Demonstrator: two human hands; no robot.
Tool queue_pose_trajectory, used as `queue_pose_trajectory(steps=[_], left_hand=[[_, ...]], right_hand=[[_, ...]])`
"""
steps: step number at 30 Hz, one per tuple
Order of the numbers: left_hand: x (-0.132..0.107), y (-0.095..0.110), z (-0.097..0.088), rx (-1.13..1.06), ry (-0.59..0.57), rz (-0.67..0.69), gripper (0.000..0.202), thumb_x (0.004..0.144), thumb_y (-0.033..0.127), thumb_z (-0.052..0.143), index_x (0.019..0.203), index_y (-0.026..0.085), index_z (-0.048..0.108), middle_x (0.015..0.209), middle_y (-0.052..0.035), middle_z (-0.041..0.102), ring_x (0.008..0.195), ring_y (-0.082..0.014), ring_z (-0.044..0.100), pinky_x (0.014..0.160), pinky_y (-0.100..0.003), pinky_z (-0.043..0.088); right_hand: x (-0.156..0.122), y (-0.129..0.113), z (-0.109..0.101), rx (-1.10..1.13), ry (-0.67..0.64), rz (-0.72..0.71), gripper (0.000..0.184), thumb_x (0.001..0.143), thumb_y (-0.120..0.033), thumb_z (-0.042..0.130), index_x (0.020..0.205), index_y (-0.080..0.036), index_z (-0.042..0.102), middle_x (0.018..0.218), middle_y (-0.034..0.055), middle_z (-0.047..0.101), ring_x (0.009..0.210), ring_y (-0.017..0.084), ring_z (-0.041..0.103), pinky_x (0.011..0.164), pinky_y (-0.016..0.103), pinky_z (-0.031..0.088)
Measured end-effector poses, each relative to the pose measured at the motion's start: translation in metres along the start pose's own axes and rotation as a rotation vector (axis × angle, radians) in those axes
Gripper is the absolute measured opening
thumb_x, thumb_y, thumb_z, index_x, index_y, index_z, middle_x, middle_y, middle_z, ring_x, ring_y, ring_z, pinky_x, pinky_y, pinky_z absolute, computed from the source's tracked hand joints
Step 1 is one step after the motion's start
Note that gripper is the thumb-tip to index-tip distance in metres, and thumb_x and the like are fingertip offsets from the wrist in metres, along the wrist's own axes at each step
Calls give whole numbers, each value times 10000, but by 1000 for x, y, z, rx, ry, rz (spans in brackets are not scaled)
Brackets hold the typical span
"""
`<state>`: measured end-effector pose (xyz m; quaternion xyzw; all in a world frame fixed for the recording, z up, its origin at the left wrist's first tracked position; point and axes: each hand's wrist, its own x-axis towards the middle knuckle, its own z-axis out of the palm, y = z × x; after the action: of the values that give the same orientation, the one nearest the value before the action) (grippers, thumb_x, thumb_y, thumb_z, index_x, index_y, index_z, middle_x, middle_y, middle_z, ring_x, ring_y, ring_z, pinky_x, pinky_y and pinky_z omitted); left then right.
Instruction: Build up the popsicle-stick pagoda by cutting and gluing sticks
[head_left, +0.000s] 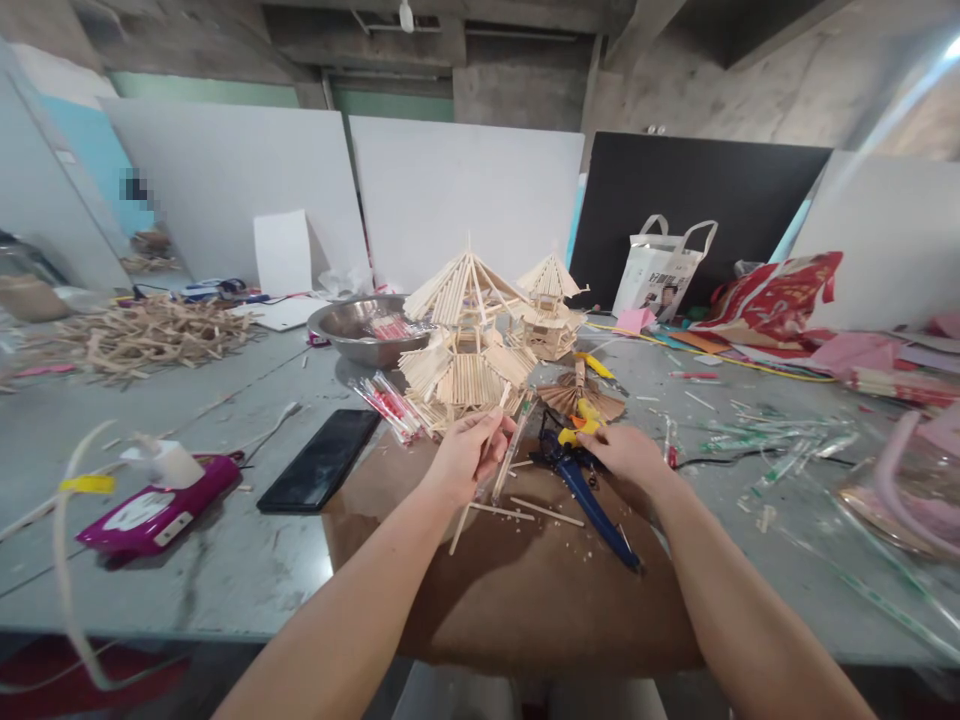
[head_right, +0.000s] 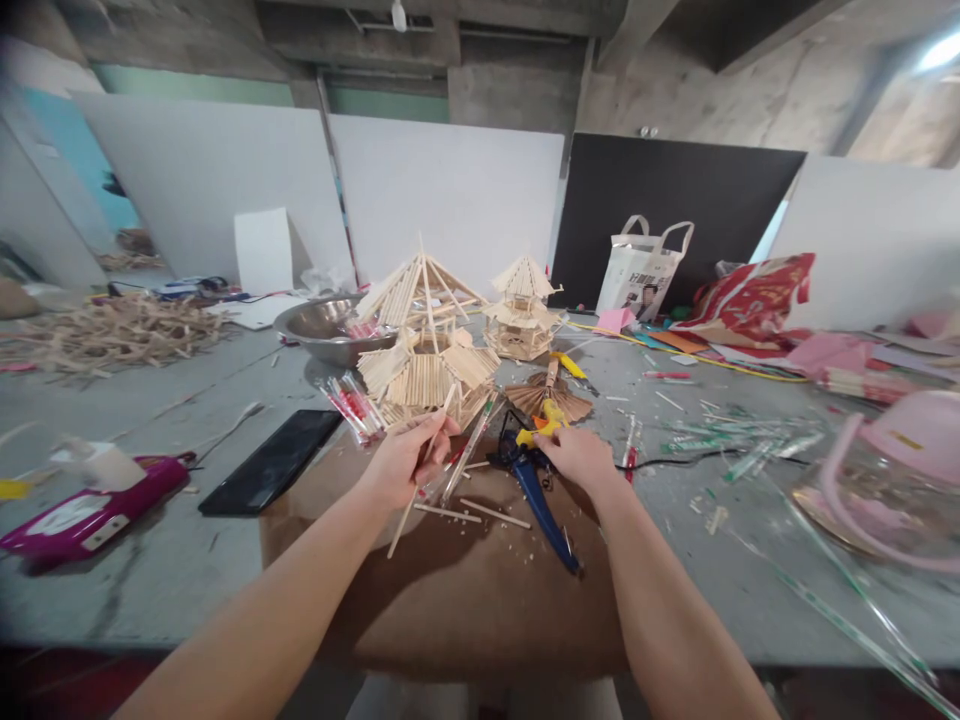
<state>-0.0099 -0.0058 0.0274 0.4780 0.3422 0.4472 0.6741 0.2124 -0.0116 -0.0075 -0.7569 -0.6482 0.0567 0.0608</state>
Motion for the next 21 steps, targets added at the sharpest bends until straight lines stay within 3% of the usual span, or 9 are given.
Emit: queue_pose_trajectory(steps=[3,6,9,12,21], left_hand=[[1,-1,-1,2,-9,-4,278,671,402,537,640,127,556,368,53,413,248,-5,216,278,-156,96],[1,-1,-1,-6,-17,-7,271,673,397,538,643,129,559,368,52,413,249,-8,220,277,-161,95],[1,-1,-1,-7,-19,-11,266,676,396,536,638,134,555,371,54,417,249,-10,224,277,-163,97],[2,-2,-2,2,-21,-11,264,678,391,536,642,130,560,373,52,418,255,-11,234,278,-162,103],[2,-3,-1,11,-13,-5,260,675,383,539,646,126,562,372,50,419,255,-10,230,280,-159,101]], right_hand=[[1,0,1,37,-9,2,582,755,-603,191,788,-207,616,833,104,636,788,242,583,597,299,380],[0,0,1,112,67,20,569,744,-606,242,1000,-202,550,858,96,635,808,243,578,618,302,386],[-2,-5,5,137,87,-68,613,729,-613,284,1182,-224,423,966,96,613,869,252,561,665,317,388],[-3,-12,11,103,95,-111,582,741,-594,290,1190,-250,426,1028,91,588,915,251,542,708,330,381],[7,-8,12,-4,198,59,476,737,-509,379,1079,-205,512,905,98,622,845,258,558,662,341,401]])
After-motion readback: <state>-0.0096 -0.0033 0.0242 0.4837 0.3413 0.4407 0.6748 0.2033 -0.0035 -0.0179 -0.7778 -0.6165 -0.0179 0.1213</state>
